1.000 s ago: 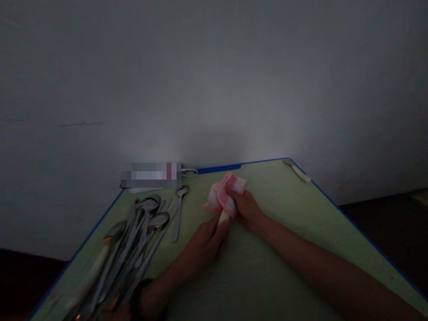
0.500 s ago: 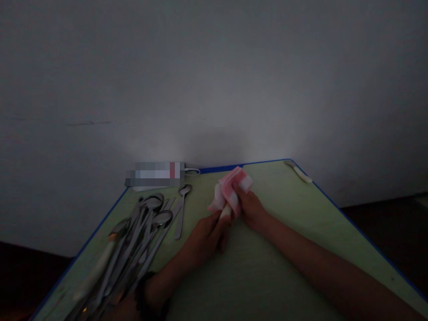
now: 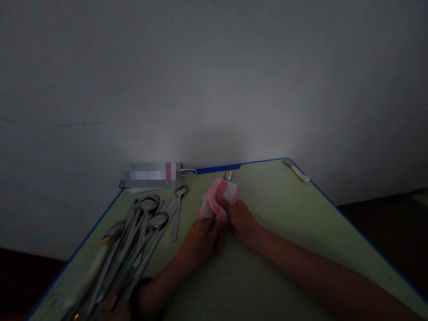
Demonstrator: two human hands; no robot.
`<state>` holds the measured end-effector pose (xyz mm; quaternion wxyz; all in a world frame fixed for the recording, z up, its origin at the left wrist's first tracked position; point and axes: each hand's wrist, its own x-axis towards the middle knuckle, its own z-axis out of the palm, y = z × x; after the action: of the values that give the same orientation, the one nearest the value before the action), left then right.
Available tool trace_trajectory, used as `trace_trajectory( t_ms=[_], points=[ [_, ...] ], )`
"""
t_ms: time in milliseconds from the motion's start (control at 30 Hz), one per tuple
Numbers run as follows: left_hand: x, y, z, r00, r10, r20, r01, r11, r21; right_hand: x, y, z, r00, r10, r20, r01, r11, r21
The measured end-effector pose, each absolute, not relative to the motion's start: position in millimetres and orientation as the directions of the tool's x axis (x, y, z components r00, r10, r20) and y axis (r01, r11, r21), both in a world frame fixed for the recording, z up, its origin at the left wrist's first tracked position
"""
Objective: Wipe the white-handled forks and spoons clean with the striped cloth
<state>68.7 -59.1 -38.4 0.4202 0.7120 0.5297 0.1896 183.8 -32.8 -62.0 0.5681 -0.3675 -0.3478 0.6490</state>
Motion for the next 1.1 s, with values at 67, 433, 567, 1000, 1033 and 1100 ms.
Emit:
trace_trajectory(
  t_ms=[67, 433, 567, 1000, 1033, 1100],
  points=[
    [68, -59, -36, 0.368, 0.913, -0.177, 0.609, -0.092, 0.788, 184, -30, -63, -0.080, 0.989, -0.121, -0.516, -0.145, -0.844],
    [64, -57, -34, 0.436, 0.878, -0.196, 0.596, -0.118, 0.794, 191, -19, -58, -0.045, 0.979, -0.200, -0.642, -0.182, -0.745],
    [64, -59, -32, 0.476, 0.866, -0.154, 0.557, -0.161, 0.815, 194, -13, -58, 0.008, 0.961, -0.275, -0.679, -0.197, -0.707],
    [64, -56, -41, 0.404, 0.889, -0.216, 0.304, 0.092, 0.948, 202, -11, -54, -0.060, 0.981, -0.183, -0.680, -0.175, -0.712],
    [63, -55, -42, 0.388, 0.895, -0.218, 0.278, 0.112, 0.954, 203, -11, -54, -0.078, 0.985, -0.151, -0.676, -0.164, -0.718],
    [61, -54, -42, 0.378, 0.906, -0.190, 0.276, 0.085, 0.957, 204, -12, -56, -0.110, 0.988, -0.107, -0.645, -0.153, -0.748]
  ],
)
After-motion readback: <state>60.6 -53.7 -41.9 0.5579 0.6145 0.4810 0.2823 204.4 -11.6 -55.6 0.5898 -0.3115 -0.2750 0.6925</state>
